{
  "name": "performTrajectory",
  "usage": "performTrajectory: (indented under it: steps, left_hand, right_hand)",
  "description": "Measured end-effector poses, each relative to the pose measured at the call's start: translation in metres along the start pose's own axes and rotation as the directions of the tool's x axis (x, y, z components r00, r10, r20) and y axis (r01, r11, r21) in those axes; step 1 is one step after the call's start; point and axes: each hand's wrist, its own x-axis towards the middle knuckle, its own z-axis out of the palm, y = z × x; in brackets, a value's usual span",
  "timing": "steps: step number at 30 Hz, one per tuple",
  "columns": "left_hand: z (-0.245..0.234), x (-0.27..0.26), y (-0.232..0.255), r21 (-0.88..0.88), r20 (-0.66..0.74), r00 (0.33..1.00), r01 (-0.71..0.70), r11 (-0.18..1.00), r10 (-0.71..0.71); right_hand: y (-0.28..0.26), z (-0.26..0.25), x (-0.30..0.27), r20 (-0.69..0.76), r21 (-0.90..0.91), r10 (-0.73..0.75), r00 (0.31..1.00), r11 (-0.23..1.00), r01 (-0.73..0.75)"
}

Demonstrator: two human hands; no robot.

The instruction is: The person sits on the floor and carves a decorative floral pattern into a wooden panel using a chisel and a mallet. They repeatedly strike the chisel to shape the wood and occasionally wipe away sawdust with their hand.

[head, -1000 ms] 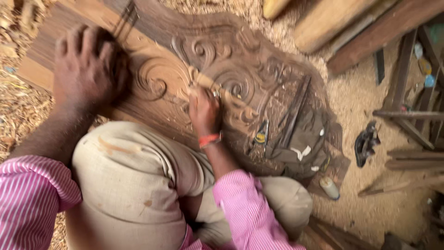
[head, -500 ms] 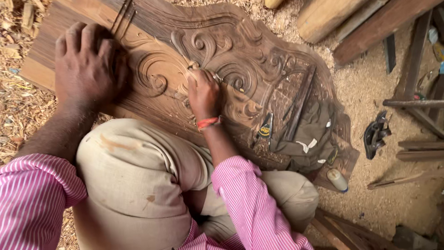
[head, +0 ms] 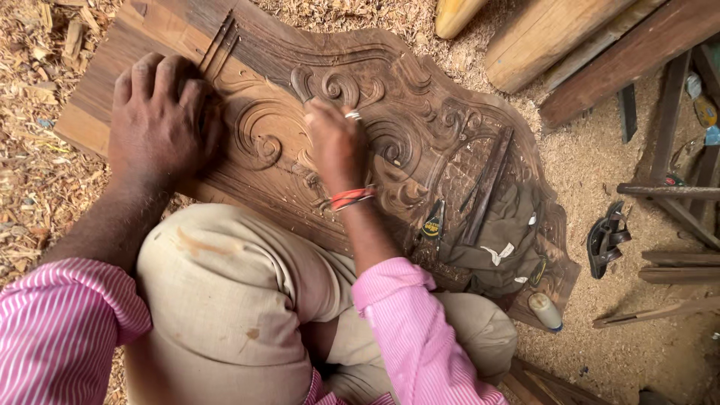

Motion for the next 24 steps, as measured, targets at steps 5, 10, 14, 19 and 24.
performTrajectory:
  steps: [5, 10, 14, 19, 24]
  left_hand:
    - [0.004, 0.006, -0.003, 0.056, -0.022, 1.000, 0.004, 0.998, -0.002]
    - [-0.006, 0.005, -0.002, 0.017, -0.013, 1.000, 0.001, 1.000, 0.000]
    - [-0.009, 0.008, 0.001, -0.023, -0.027, 1.000, 0.013, 1.000, -0.013]
    - [-0.004, 0.003, 0.001, 0.034, -0.017, 1.000, -0.005, 0.999, 0.006]
    - [-0.006, 0.008, 0.000, 0.014, -0.006, 1.000, -0.009, 1.000, 0.009]
  right_hand:
    - [0.000, 0.027, -0.001, 0.013, 0.066, 0.108, 0.994, 0.992, -0.108]
    - [0.014, 0.033, 0.021, 0.054, 0.094, 0.070, 0.996, 0.993, -0.075]
    - [0.013, 0.015, 0.003, 0.060, 0.103, 0.029, 0.998, 0.994, -0.035]
    - [0.013, 0.036, 0.015, 0.056, 0.071, 0.072, 0.996, 0.995, -0.076]
    - [0.008, 0.024, 0.008, 0.093, 0.059, 0.063, 0.994, 0.996, -0.069]
